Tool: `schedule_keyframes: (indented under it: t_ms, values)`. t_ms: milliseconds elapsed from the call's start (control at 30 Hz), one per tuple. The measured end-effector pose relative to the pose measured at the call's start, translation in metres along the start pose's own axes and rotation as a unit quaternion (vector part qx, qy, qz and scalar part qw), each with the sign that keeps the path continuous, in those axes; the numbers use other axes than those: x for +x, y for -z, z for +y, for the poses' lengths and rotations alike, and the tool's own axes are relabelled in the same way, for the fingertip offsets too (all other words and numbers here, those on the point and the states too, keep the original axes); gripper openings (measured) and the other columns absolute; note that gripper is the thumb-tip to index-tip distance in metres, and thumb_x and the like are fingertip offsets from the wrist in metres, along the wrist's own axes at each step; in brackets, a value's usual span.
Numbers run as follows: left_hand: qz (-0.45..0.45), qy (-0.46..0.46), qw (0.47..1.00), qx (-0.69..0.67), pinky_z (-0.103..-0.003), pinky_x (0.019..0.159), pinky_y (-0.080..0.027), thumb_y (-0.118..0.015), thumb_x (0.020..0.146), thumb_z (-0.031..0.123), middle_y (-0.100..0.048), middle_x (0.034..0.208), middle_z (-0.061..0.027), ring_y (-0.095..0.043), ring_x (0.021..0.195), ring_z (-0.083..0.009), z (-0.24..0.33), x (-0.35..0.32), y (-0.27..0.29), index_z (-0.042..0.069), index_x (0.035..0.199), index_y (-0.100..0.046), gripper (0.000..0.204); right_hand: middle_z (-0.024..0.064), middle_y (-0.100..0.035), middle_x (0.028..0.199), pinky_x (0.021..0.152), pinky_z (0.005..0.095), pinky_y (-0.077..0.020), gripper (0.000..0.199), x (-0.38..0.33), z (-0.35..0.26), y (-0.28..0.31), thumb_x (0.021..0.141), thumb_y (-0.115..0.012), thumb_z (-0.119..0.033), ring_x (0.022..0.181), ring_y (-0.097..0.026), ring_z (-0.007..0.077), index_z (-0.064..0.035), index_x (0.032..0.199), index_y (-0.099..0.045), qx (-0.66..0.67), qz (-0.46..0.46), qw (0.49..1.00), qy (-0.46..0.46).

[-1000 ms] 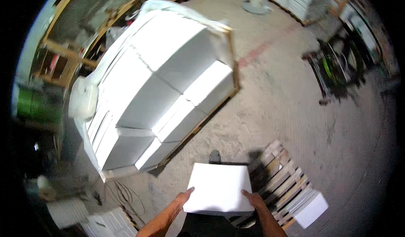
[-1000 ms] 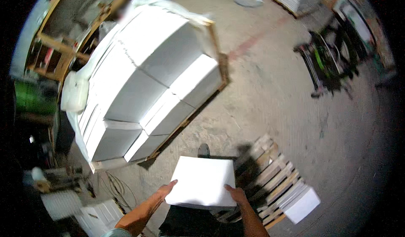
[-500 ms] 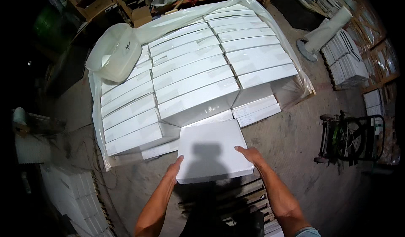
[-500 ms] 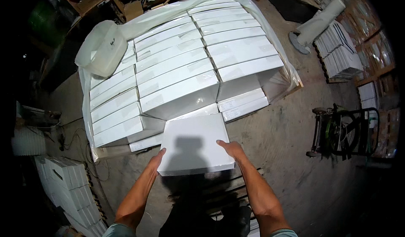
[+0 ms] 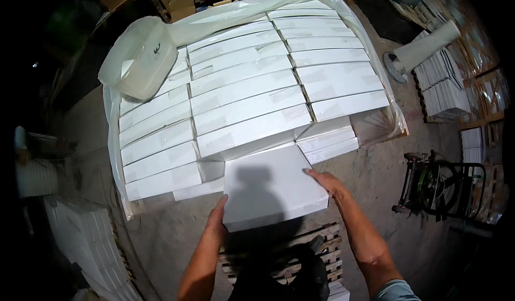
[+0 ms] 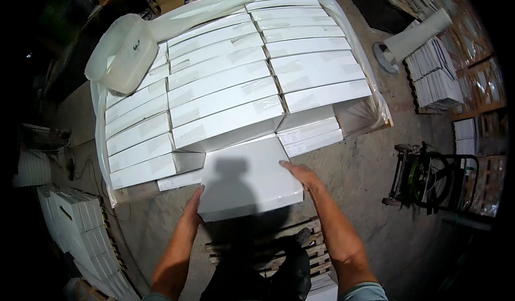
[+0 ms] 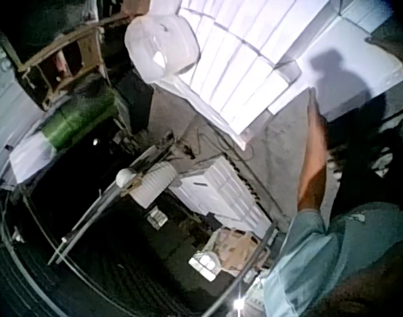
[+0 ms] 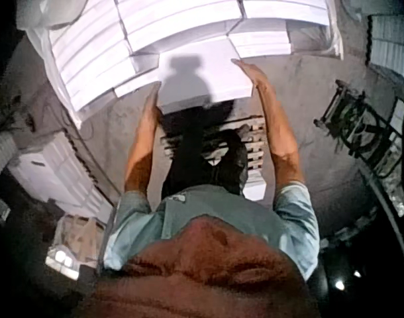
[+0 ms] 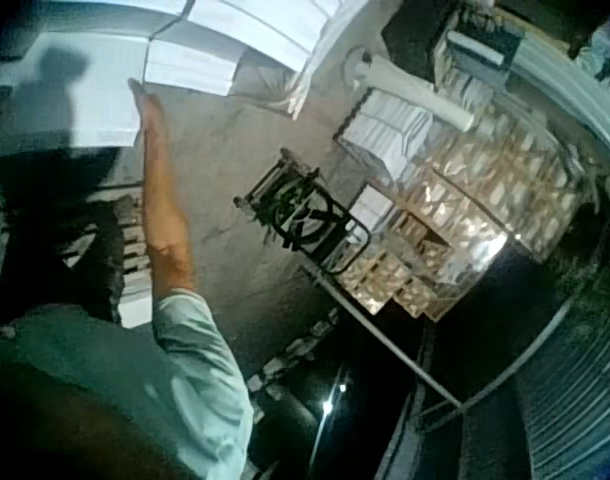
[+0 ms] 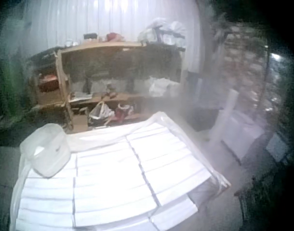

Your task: The person repeatedly picks up white rectangular boxes from a large wrapped pallet and places them onto a smaller wooden pallet. The person handles the boxes one at a time, walking back and forth between the two pallets to build a stack.

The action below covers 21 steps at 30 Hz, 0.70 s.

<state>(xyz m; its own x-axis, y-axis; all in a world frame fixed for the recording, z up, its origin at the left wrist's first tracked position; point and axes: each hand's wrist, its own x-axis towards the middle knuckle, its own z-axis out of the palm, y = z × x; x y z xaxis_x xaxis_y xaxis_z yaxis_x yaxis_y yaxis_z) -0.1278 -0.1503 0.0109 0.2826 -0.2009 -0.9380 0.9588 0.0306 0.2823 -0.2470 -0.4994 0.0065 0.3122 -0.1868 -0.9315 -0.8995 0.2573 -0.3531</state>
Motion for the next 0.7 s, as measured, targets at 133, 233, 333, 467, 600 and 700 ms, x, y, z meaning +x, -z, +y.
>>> schedule_keyframes:
  t_ms: [133,233,333,467,600,700]
  values:
    - [-0.038,-0.006,0.996,-0.077,-0.041,0.084,-0.046,-0.055,0.085,0.039,-0.054,0.116,-0.0121,-0.054,0.102,-0.0275,0.026,0.001,-0.009,0.006,0.125,-0.045,0.053,0.0165,-0.058,0.113,0.075,0.033,-0.0455,0.065,-0.015,-0.018,0.002,0.084,-0.047,-0.052,0.099,-0.056,0.0254,0.0023,0.12,-0.051,0.187,-0.009,0.982,0.021]
    - [-0.07,-0.012,0.995,-0.065,-0.041,0.079,-0.047,-0.057,0.083,0.04,-0.056,0.113,-0.0119,-0.055,0.099,-0.0274,0.033,0.029,0.001,0.009,0.119,-0.051,0.049,0.0155,-0.057,0.113,0.075,0.0327,-0.0463,0.057,-0.014,-0.02,-0.002,0.088,-0.044,-0.045,0.1,-0.055,0.0239,0.0008,0.12,-0.05,0.282,0.007,0.957,0.073]
    - [-0.062,-0.057,0.979,-0.185,-0.041,0.078,-0.047,-0.055,0.084,0.038,-0.058,0.11,-0.0121,-0.056,0.097,-0.028,0.017,0.021,-0.003,0.008,0.115,-0.054,0.044,0.0142,-0.058,0.107,0.075,0.0364,-0.0473,0.047,-0.028,-0.038,-0.009,0.09,-0.041,-0.04,0.096,-0.056,0.0246,-0.0009,0.113,-0.052,0.292,0.036,0.952,0.089]
    - [-0.074,-0.112,0.913,-0.384,-0.049,0.087,-0.046,-0.045,0.089,0.024,-0.059,0.109,-0.0127,-0.055,0.099,-0.0304,0.025,0.029,-0.029,0.005,0.113,-0.055,0.032,0.0122,-0.059,0.091,0.066,0.0413,-0.0485,0.034,-0.037,-0.087,-0.039,0.091,-0.036,-0.031,0.08,-0.058,0.0265,-0.0034,0.097,-0.055,0.473,0.069,0.874,0.09]
    - [-0.084,-0.143,0.9,-0.404,-0.047,0.089,-0.046,-0.041,0.091,0.018,-0.057,0.11,-0.0172,-0.054,0.101,-0.0326,0.035,0.066,-0.047,-0.003,0.112,-0.053,0.032,0.0143,-0.059,0.088,0.064,0.0443,-0.0489,0.029,0.028,-0.109,0.0,0.089,-0.036,-0.024,0.076,-0.058,0.0286,-0.0026,0.097,-0.054,0.495,-0.029,0.868,0.002]
    - [-0.128,-0.155,0.921,-0.334,-0.045,0.088,-0.046,-0.04,0.091,0.01,-0.054,0.113,-0.0202,-0.053,0.102,-0.0311,0.015,0.065,-0.037,-0.005,0.117,-0.048,0.03,0.019,-0.059,0.095,0.073,0.0477,-0.0499,0.04,0.022,-0.103,-0.001,0.09,-0.04,-0.03,0.085,-0.059,0.0317,0.0029,0.111,-0.049,0.439,0.006,0.898,0.018]
